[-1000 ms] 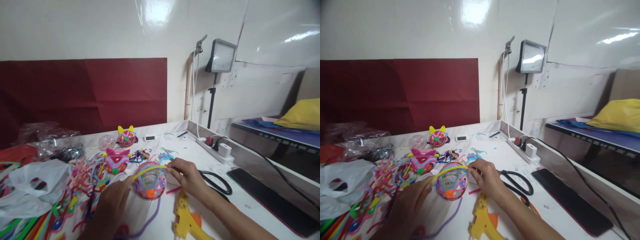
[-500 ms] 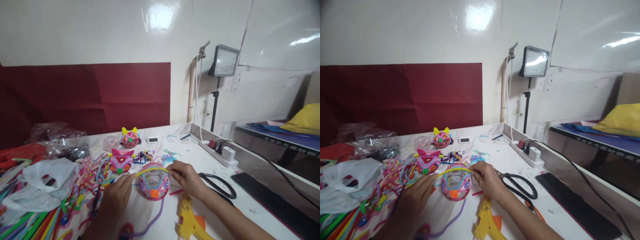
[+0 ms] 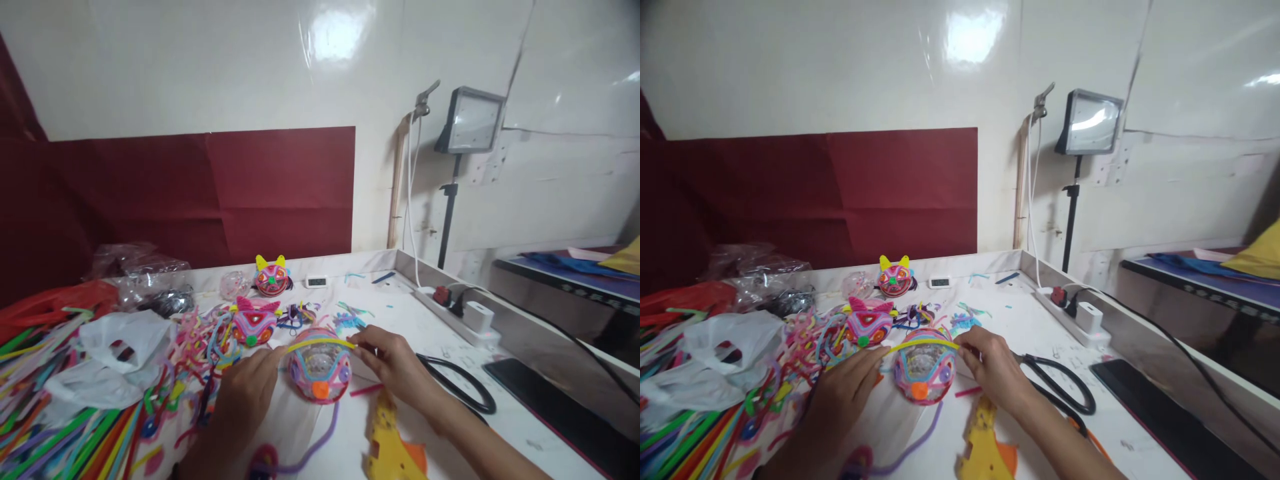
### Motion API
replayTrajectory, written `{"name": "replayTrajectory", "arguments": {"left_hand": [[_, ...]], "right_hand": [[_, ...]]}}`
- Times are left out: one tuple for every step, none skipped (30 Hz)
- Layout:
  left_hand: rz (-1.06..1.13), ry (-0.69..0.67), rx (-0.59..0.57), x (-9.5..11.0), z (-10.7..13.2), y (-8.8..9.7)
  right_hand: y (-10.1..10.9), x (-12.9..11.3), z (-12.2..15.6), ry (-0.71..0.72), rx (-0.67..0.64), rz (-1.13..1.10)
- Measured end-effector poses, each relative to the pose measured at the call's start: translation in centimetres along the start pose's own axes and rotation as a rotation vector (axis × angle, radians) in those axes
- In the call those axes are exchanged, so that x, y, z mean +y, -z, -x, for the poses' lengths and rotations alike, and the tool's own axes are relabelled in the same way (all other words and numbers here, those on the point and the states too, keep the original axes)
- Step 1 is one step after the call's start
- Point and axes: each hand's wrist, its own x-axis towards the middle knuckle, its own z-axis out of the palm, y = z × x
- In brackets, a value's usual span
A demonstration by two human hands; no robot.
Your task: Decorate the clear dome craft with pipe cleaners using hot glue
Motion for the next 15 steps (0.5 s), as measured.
{"name": "replayTrajectory", "arguments": {"left_hand": [[0.005, 0.002, 0.003, 0.2, 0.0, 0.2], [0.014, 0.004, 0.006, 0.4, -0.1, 0.3], [0.027, 0.006, 0.008, 0.6, -0.1, 0.5], [0.043, 0.012, 0.009, 0.8, -0.1, 0.6], [0.068, 0.027, 0.006, 1.0, -0.1, 0.7], [0.1, 0.045, -0.006, 1.3, -0.1, 0.9], [0.143, 0.067, -0.018, 1.6, -0.2, 1.0], [0.196, 0.094, -0.038, 1.9, -0.2, 1.2], [0.256, 0.114, -0.056, 2.2, -0.2, 1.5], [0.319, 0.139, -0.084, 2.6, -0.2, 1.8], [0.383, 0.169, -0.114, 3.1, -0.1, 2.1], [0.445, 0.184, -0.146, 3.5, 0.0, 2.4], [0.477, 0.197, -0.179, 4.0, 0.1, 2.7], [0.509, 0.205, -0.216, 4.4, 0.2, 3.0], [0.549, 0.2, -0.242, 4.8, 0.3, 3.3]], "right_hand": [[0.2, -0.1, 0.0, 0.008, -0.002, 0.008], [0.4, -0.2, 0.1, 0.015, -0.002, 0.012], [0.7, -0.3, 0.1, 0.013, 0.004, 0.001], [1.0, -0.5, 0.1, 0.001, 0.011, -0.03], [1.3, -0.7, 0.2, -0.021, 0.013, -0.086], [1.7, -1.0, 0.2, -0.054, 0.014, -0.164], [2.1, -1.3, 0.3, -0.092, 0.011, -0.256], [2.5, -1.7, 0.3, -0.131, 0.007, -0.348], [2.8, -2.1, 0.4, -0.165, 0.018, -0.429], [3.1, -2.5, 0.5, -0.189, 0.033, -0.502], [3.3, -3.1, 0.6, -0.201, 0.058, -0.573], [3.5, -3.6, 0.6, -0.201, 0.084, -0.646], [3.5, -4.3, 0.7, -0.195, 0.107, -0.719], [3.6, -4.9, 0.7, -0.187, 0.129, -0.786], [3.7, -5.6, 0.7, -0.176, 0.152, -0.833]]}}
